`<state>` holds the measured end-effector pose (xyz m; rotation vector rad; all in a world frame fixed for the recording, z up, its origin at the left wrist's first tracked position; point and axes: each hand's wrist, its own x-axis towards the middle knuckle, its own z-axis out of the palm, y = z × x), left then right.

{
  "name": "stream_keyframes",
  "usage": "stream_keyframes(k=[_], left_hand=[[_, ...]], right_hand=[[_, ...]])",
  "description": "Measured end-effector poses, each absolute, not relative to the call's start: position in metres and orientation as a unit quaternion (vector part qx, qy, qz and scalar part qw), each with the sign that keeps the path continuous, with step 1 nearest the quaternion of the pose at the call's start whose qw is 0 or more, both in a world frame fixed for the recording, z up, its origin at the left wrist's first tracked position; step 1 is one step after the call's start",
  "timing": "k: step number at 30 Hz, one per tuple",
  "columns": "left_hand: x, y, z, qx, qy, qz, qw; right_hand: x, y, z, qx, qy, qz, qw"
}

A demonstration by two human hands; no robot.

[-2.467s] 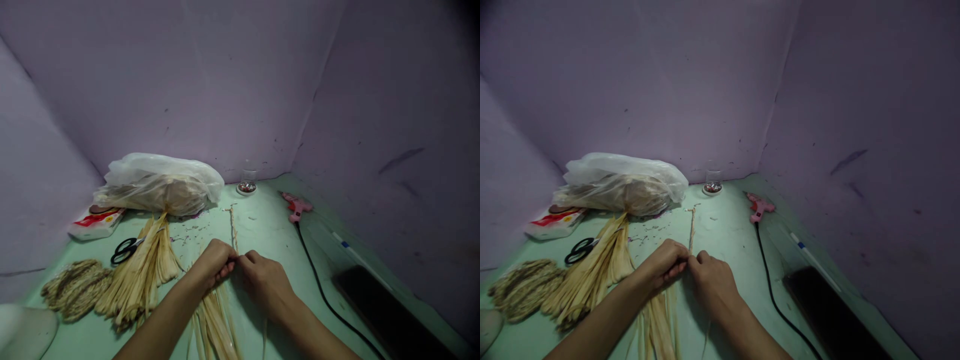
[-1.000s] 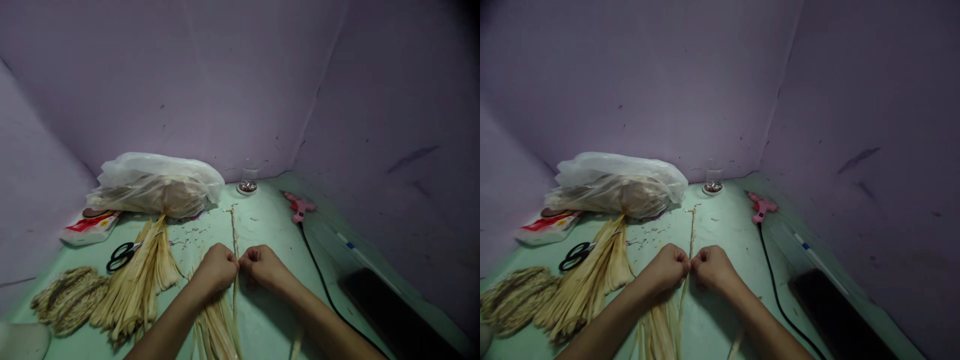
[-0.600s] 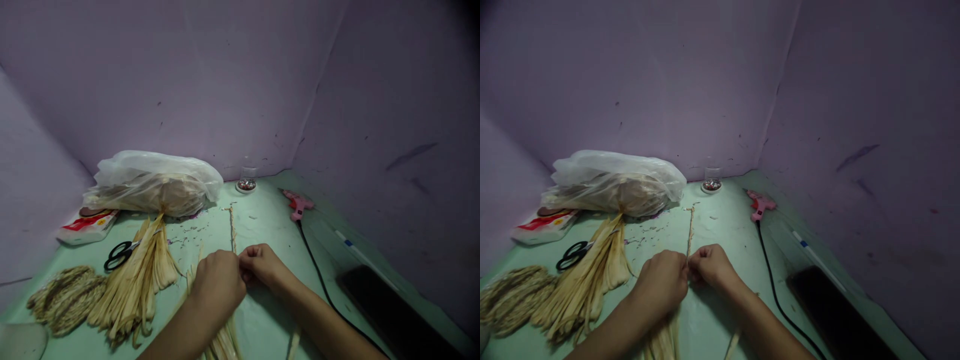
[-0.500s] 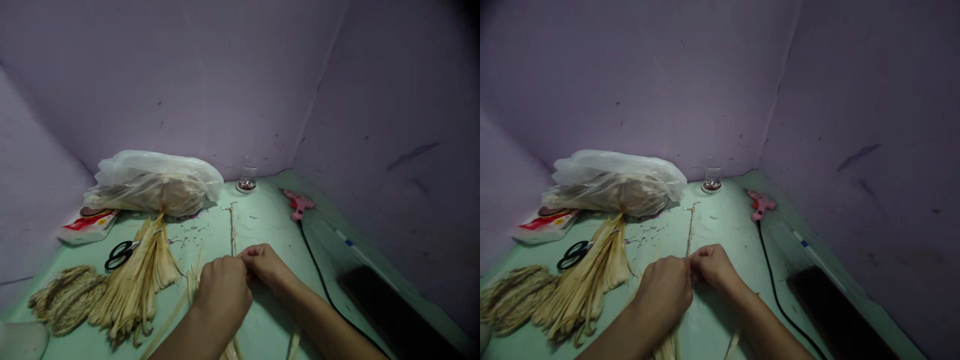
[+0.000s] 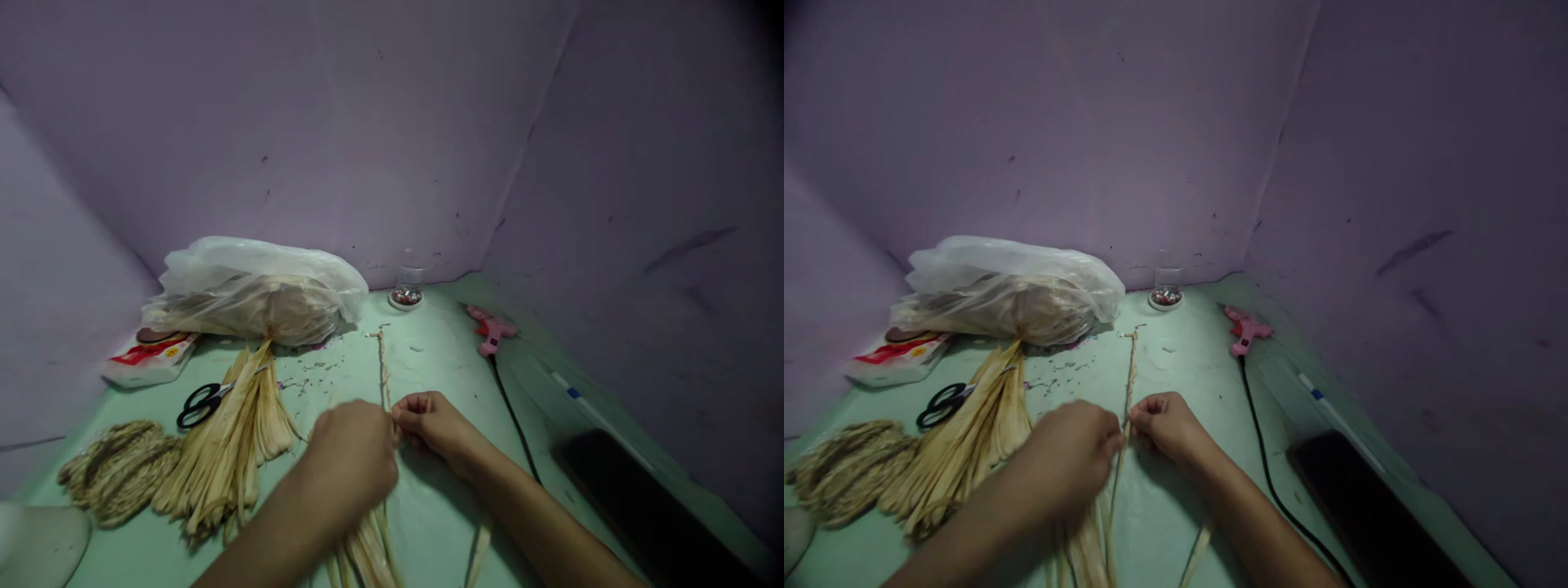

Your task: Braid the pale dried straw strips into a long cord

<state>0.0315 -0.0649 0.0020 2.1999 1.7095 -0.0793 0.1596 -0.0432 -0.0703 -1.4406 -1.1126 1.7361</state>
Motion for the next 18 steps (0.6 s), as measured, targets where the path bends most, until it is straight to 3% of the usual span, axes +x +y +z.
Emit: stream_keyframes(k=[4, 6, 9, 11, 18], left_hand=[[0.002, -0.035, 0.008, 0.710, 0.674, 0.126, 0.162], [0.002, -0.027, -0.005, 0.673, 0.675, 0.183, 0.240], [0.019, -0.030, -0.031, 0.555, 0.651, 0.165, 0.491], [0.033, -0.037, -0.043, 0.515, 0.610, 0.153, 0.582], [0.036, -0.037, -0.051, 0.484, 0.562, 0.169, 0.649]], right_hand=[[0.163, -0.043, -0.066, -0.513, -0.425, 0.683, 0.299], [0.164, -0.043, -0.066, -0.510, -0.423, 0.689, 0.295], [0.164, -0.042, -0.065, -0.504, -0.423, 0.690, 0.302], [0.163, -0.042, -0.064, -0.495, -0.425, 0.695, 0.303], [0.165, -0.042, -0.070, -0.507, -0.433, 0.682, 0.301]])
